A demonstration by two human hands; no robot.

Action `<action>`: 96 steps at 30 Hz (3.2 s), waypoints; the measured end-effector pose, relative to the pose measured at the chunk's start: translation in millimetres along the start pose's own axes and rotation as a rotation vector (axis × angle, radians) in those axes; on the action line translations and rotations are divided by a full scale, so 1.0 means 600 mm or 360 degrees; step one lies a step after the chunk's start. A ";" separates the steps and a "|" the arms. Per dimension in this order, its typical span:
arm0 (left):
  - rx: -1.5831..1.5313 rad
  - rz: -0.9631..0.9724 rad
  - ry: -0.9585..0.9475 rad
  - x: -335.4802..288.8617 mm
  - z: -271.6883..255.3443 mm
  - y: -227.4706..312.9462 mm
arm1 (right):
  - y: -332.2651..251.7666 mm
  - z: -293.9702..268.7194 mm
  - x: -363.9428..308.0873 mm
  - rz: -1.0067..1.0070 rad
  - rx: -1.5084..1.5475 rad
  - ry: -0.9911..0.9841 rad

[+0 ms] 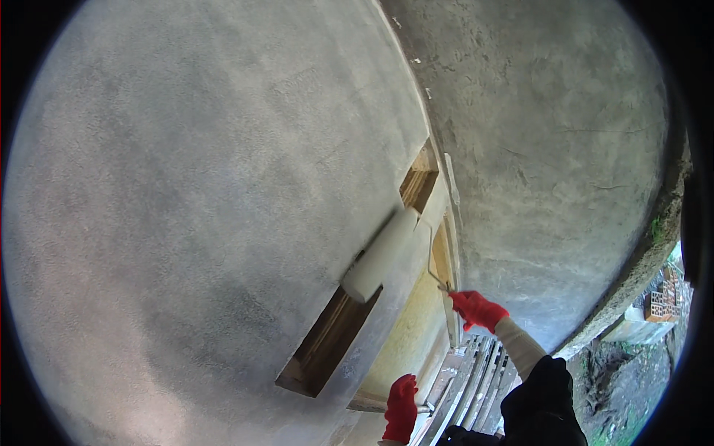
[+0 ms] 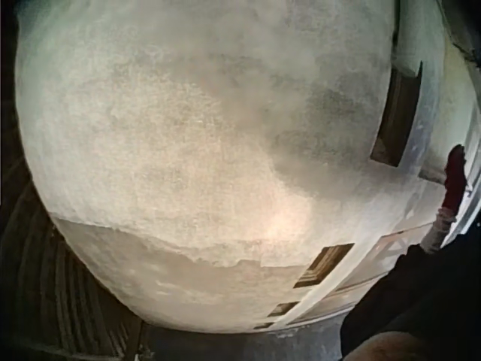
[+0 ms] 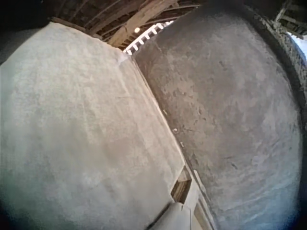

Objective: The person applies paint to an exterior concrete wall using a paint roller.

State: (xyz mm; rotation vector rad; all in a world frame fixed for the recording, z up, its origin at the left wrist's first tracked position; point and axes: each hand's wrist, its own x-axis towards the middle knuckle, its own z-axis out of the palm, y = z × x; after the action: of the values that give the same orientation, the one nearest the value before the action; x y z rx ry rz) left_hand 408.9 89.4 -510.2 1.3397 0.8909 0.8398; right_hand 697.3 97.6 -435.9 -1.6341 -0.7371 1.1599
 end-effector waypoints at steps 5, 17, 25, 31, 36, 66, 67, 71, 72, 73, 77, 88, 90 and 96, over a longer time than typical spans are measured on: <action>-0.0025 -0.0054 -0.0011 -0.016 -0.004 -0.004 | 0.067 0.013 -0.037 0.0263 -0.0045 0.0012; -0.0113 -0.0081 -0.0076 0.030 0.035 0.013 | -0.047 -0.020 0.051 -0.0208 0.0024 0.0060; -0.0031 -0.0302 -0.0172 0.105 0.116 -0.055 | 0.235 -0.040 0.052 0.0054 -0.0467 -0.0333; 0.0287 -0.0367 -0.0312 0.170 0.212 -0.047 | 0.137 -0.058 0.065 0.0310 -0.0151 -0.0334; -0.0028 -0.0248 -0.0368 0.236 0.262 -0.023 | 0.037 -0.076 0.122 -0.0291 -0.0011 -0.0312; 0.0920 0.0818 -0.0219 0.377 0.374 0.125 | 0.055 -0.122 0.094 -0.0359 0.0344 -0.0215; 0.0987 0.0829 -0.0149 0.367 0.376 0.136 | 0.079 -0.101 0.089 -0.0490 0.0408 -0.0129; -0.0198 -0.0115 -0.0060 0.323 0.374 0.155 | 0.114 -0.051 0.054 -0.0288 0.0611 -0.0165; -0.0186 -0.0145 -0.0085 0.316 0.379 0.145 | 0.134 -0.045 0.052 -0.0305 0.0623 -0.0235; -0.0164 -0.0179 -0.0093 0.308 0.383 0.139 | 0.147 -0.043 0.045 -0.0291 0.0637 -0.0211; 0.0399 0.0160 -0.0094 0.300 0.370 0.105 | 0.155 -0.038 0.030 -0.0321 0.0809 -0.0141; -0.0448 0.0177 -0.1048 0.363 0.430 0.235 | 0.059 -0.164 0.045 -0.0343 0.1317 -0.1026; -0.0508 -0.0011 -0.1125 0.388 0.451 0.268 | 0.002 -0.193 0.025 -0.0301 0.1076 -0.0581; -0.0576 0.0308 -0.0666 0.431 0.535 0.317 | -0.091 -0.241 0.086 -0.0683 0.0446 0.0415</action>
State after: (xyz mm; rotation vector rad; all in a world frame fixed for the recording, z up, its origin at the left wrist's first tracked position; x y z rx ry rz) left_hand 810.7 193.4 -325.8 1.2272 0.2697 0.7830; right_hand 853.1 109.5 -391.1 -1.2804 -0.6787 0.6916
